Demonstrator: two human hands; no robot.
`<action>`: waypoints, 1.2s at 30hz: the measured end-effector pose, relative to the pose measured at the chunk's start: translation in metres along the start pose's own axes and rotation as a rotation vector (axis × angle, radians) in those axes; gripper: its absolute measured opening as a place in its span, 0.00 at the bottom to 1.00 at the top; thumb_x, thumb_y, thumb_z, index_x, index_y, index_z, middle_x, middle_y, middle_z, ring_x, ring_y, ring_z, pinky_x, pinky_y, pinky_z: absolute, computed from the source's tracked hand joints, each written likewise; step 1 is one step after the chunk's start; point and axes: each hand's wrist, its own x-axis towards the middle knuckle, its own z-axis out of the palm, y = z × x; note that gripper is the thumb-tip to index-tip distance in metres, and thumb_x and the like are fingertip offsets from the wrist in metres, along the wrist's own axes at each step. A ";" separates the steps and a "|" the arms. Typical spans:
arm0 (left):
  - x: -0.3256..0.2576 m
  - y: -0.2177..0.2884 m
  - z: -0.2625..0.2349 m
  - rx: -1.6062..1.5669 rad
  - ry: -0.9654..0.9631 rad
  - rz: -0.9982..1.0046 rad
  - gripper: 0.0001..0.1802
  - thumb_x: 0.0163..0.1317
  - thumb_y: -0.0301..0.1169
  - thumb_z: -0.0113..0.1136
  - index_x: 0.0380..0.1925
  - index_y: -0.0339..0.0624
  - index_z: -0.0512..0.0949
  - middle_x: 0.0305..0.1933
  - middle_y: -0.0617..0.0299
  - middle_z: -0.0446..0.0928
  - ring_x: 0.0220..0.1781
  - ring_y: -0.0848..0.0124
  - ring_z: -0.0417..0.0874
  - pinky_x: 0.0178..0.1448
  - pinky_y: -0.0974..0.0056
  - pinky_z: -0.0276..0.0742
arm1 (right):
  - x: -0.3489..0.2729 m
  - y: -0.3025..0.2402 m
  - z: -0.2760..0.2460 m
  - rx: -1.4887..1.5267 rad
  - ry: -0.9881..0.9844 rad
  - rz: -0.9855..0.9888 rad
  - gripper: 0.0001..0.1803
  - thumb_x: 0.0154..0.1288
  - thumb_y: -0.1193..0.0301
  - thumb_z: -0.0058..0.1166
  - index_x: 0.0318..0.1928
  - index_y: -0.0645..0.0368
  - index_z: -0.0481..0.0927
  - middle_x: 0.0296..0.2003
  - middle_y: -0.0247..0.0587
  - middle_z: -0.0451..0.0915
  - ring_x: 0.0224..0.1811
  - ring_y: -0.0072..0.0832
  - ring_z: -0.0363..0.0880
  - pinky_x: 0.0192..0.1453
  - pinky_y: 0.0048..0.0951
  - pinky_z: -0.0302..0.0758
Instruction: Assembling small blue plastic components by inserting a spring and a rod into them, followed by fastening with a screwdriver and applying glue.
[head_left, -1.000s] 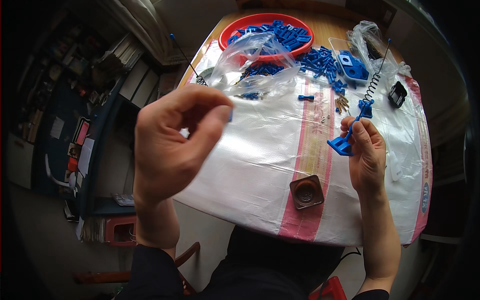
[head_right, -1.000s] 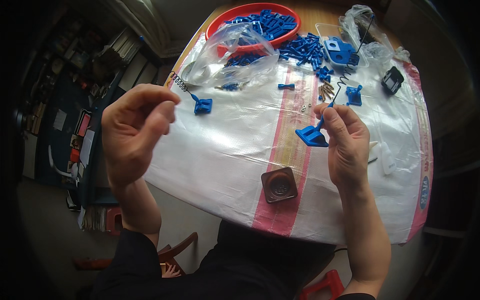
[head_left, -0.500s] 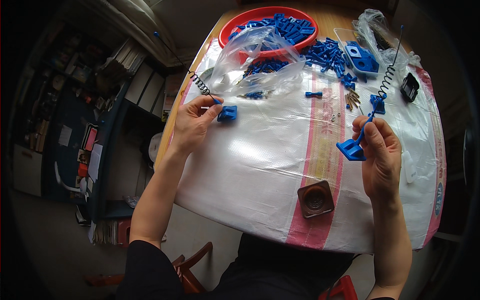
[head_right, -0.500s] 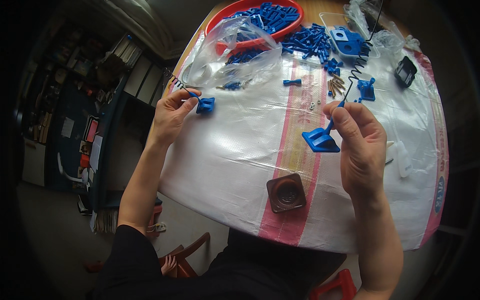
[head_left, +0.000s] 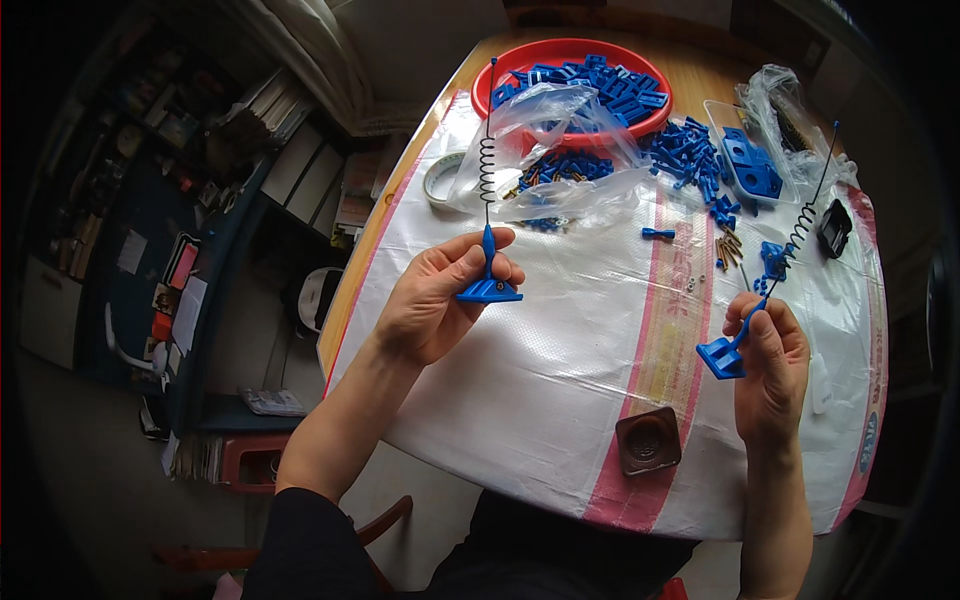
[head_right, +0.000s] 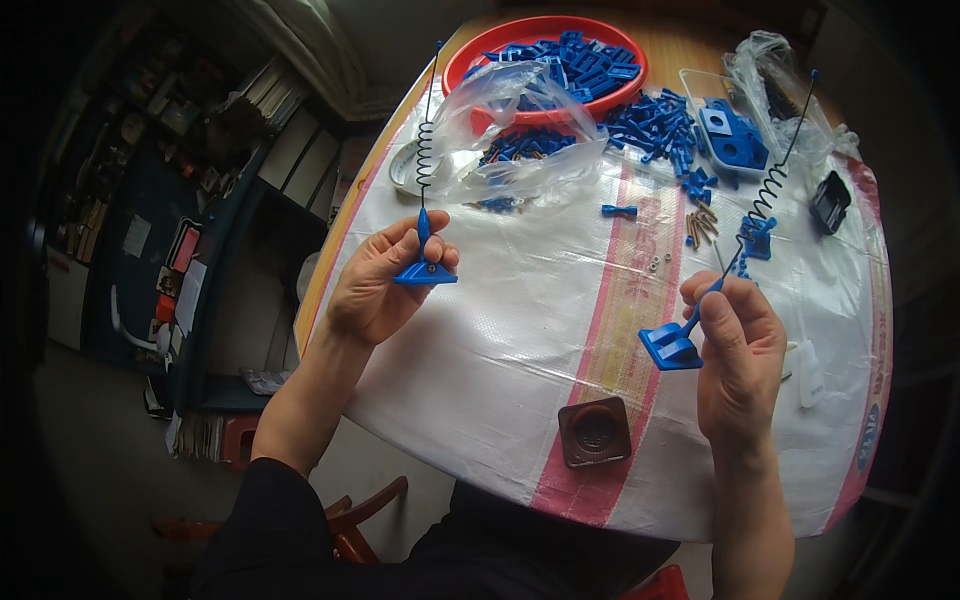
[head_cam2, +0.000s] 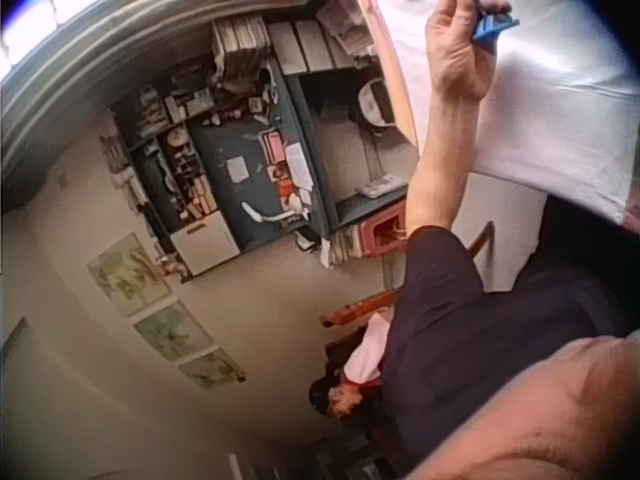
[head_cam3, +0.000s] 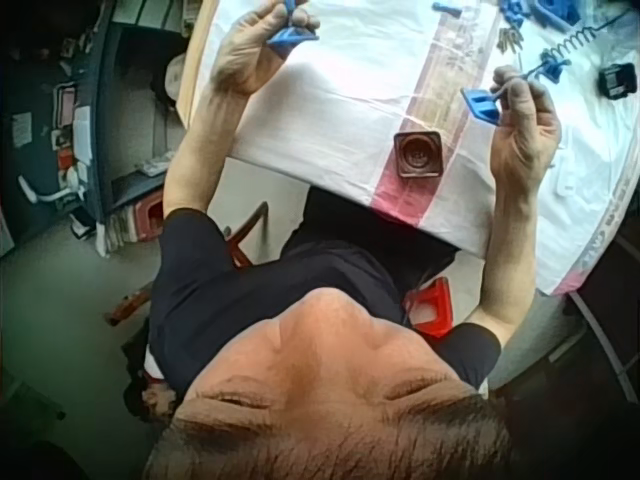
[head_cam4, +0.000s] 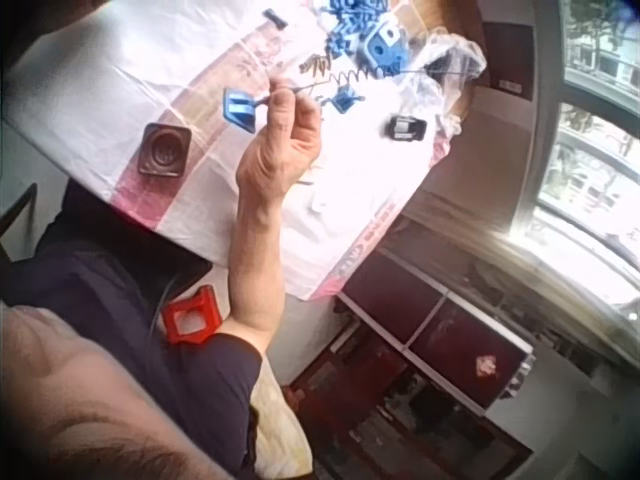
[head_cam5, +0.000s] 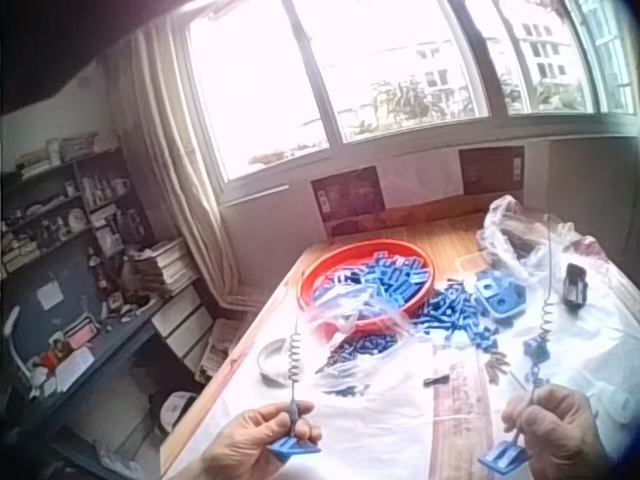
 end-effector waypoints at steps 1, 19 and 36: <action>0.000 0.000 -0.001 -0.017 -0.002 -0.004 0.19 0.72 0.33 0.51 0.56 0.30 0.72 0.35 0.58 0.82 0.49 0.64 0.82 0.57 0.64 0.77 | 0.000 -0.001 0.000 -0.002 -0.001 -0.001 0.12 0.66 0.68 0.61 0.45 0.62 0.80 0.42 0.38 0.80 0.44 0.21 0.73 0.54 0.26 0.66; -0.002 -0.003 -0.002 -0.029 0.067 -0.027 0.14 0.65 0.34 0.61 0.48 0.40 0.79 0.36 0.58 0.84 0.45 0.68 0.84 0.55 0.65 0.79 | 0.000 -0.001 0.004 -0.049 0.005 0.004 0.11 0.66 0.68 0.60 0.42 0.62 0.79 0.41 0.37 0.78 0.42 0.22 0.70 0.53 0.26 0.64; -0.008 0.002 0.003 0.344 0.167 -0.018 0.18 0.62 0.23 0.64 0.52 0.33 0.77 0.41 0.55 0.83 0.41 0.72 0.84 0.47 0.68 0.81 | 0.001 0.001 0.002 -0.056 -0.015 -0.004 0.11 0.66 0.67 0.60 0.43 0.62 0.79 0.41 0.37 0.79 0.43 0.23 0.70 0.54 0.27 0.64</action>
